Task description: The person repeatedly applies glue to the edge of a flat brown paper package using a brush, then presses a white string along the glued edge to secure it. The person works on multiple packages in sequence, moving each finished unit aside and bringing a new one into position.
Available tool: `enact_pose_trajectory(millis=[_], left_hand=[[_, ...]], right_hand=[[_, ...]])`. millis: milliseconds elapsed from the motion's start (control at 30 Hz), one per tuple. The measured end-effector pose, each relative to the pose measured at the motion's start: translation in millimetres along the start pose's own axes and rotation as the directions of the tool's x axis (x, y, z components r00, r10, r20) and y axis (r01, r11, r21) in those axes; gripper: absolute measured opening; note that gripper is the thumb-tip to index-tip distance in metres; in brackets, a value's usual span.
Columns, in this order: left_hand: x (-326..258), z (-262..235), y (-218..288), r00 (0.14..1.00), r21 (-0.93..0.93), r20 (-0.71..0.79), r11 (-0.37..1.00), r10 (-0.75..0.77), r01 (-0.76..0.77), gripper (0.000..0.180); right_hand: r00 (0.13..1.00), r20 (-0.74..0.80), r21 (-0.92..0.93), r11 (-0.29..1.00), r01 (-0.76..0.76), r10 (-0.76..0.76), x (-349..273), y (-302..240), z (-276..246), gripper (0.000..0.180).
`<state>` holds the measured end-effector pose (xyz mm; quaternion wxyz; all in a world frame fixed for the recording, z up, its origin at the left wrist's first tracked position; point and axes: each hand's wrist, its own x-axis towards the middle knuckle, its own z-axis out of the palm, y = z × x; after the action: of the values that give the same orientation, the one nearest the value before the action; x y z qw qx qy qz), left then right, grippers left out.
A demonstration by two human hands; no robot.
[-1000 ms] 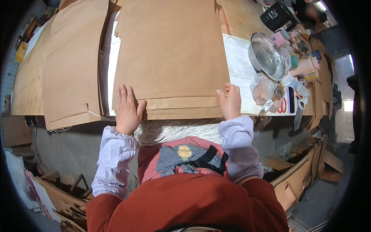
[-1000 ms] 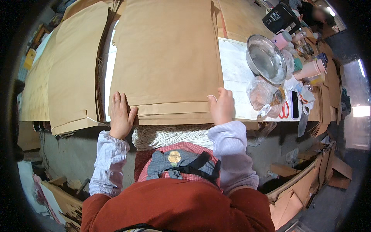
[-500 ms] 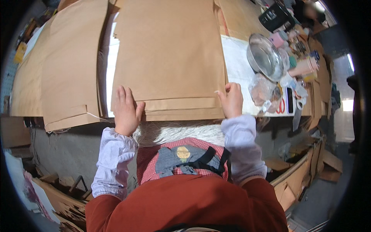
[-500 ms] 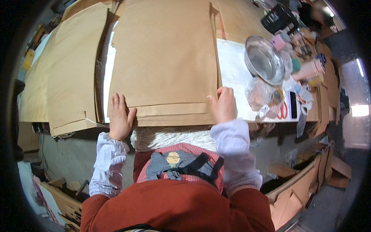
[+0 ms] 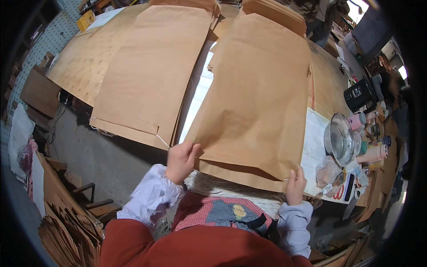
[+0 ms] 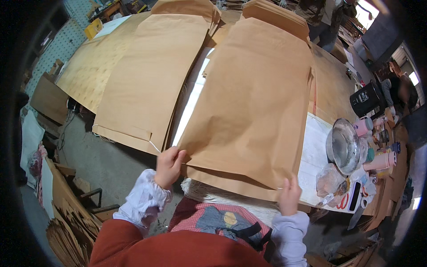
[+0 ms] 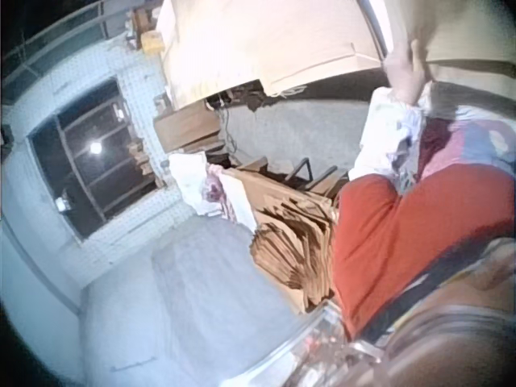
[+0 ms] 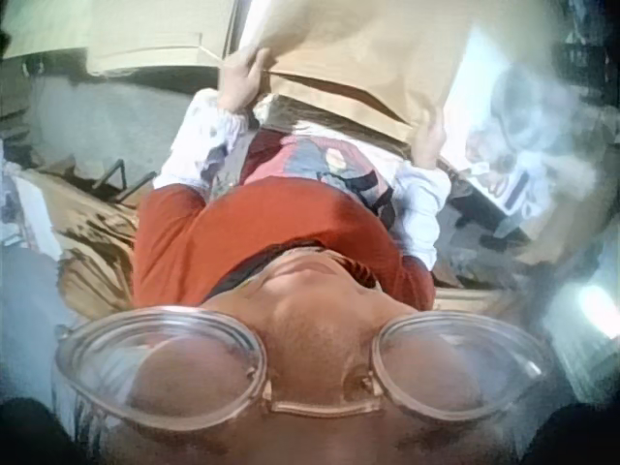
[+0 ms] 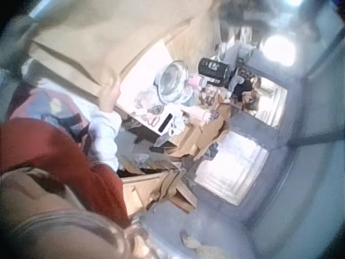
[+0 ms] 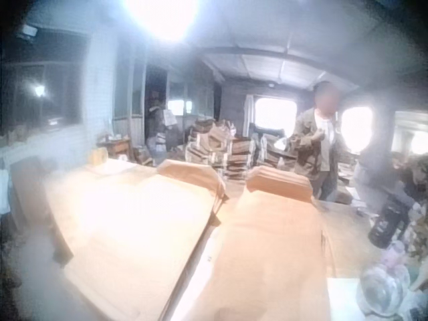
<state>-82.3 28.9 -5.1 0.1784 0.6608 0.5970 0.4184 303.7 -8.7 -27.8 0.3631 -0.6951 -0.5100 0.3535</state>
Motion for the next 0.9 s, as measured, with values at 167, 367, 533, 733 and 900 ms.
enact_pose_trajectory(millis=[167,367,533,733,900], left_hand=[[-3,-103,-77,0.926,0.201,-0.377,0.977,0.016,0.065,0.023],[57,-268,-223,0.823,0.18,-0.562,0.958,-0.085,0.222,0.03],[82,-303,-298,0.863,0.422,-0.419,0.781,-0.283,0.461,0.037],[87,-253,-237,0.916,0.906,-0.388,0.225,0.099,0.36,0.034],[25,-107,-90,0.969,0.461,-0.041,0.865,0.243,-0.197,0.017]], right_hand=[[0.956,0.166,0.452,0.88,0.145,-0.242,17,-46,112,0.042],[0.661,0.716,0.411,0.901,-0.137,-0.226,48,-150,264,0.037],[0.685,0.726,0.505,0.729,-0.463,-0.068,14,-183,311,0.038],[0.197,0.757,0.507,0.75,0.425,-0.623,-28,-107,161,0.039],[0.973,-0.21,-0.332,0.943,0.026,-0.1,-4,-31,-56,0.014]])
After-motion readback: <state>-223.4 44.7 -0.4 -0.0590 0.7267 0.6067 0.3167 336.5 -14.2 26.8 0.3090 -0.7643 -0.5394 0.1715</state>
